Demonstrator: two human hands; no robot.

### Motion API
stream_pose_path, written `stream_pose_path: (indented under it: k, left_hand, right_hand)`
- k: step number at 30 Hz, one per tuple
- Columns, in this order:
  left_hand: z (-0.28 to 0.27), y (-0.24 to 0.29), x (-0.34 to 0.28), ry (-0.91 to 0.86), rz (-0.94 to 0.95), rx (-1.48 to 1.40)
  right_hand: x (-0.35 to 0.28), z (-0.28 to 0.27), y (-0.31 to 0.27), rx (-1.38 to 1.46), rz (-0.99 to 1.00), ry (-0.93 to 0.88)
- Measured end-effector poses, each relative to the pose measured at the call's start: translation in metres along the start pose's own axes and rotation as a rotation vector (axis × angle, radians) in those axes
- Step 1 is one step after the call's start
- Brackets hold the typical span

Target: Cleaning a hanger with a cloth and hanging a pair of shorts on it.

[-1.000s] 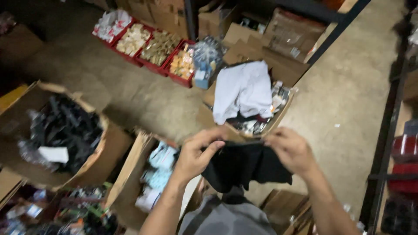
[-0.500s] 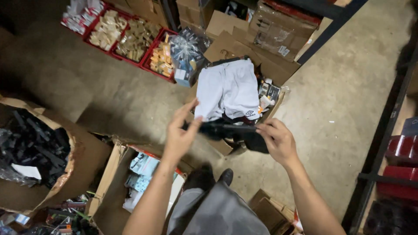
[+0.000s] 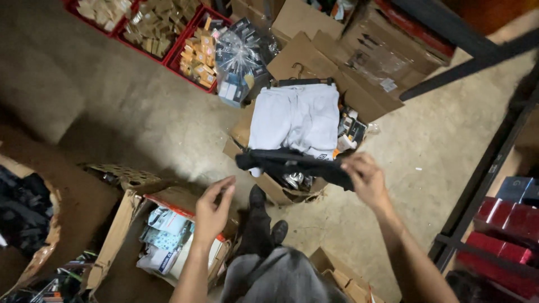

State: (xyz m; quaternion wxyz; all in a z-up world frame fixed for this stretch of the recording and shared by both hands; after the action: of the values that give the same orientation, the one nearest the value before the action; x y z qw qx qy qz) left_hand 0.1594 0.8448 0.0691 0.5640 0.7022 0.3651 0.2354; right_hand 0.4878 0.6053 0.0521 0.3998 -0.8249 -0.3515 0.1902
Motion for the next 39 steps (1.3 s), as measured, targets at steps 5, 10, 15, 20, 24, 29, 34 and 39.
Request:
stream_pose_path:
  k: [5, 10, 15, 20, 24, 29, 34, 39]
  left_hand:
    - [-0.015, -0.012, 0.022, 0.034, -0.123, 0.055]
    - [-0.008, -0.051, 0.023, 0.073, -0.167, 0.081]
    - [0.014, -0.060, 0.028, 0.021, -0.248, 0.017]
    - [0.047, -0.048, 0.034, -0.075, -0.177, -0.024]
    - [0.062, -0.024, 0.027, -0.133, -0.041, 0.042]
    - [0.062, -0.009, -0.012, -0.141, 0.021, 0.056]
    - [0.051, 0.015, -0.083, -0.080, 0.034, 0.053]
    - [0.022, 0.038, -0.154, -0.027, -0.008, 0.120]
  right_hand:
    - [0.120, 0.017, 0.063, -0.002, -0.006, -0.010]
    - [0.228, 0.037, 0.083, -0.318, -0.169, 0.158]
    - [0.243, 0.071, 0.081, -0.027, -0.033, 0.525]
    - [0.113, 0.147, 0.095, -0.038, 0.094, 0.272]
    - [-0.042, 0.184, 0.092, 0.264, 0.482, -0.091]
    - [-0.163, 0.182, 0.112, 0.265, 0.550, -0.150]
    - [-0.176, 0.157, 0.105, 0.297, 0.510, -0.110]
    - [-0.151, 0.141, 0.085, 0.259, 0.365, -0.109]
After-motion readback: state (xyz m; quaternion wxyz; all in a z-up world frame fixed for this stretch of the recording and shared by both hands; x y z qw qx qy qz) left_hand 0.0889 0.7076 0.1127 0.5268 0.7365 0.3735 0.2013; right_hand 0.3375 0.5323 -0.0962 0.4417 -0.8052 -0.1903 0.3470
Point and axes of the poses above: each hand's wrist, its own x-axis towards the middle knuckle, its own z-axis out of the palm, y = z × x, the point moved 2 cm from there along x, towards the middle knuckle, and after that the axes turned 7 degrees about z, right-handed, at the moved point
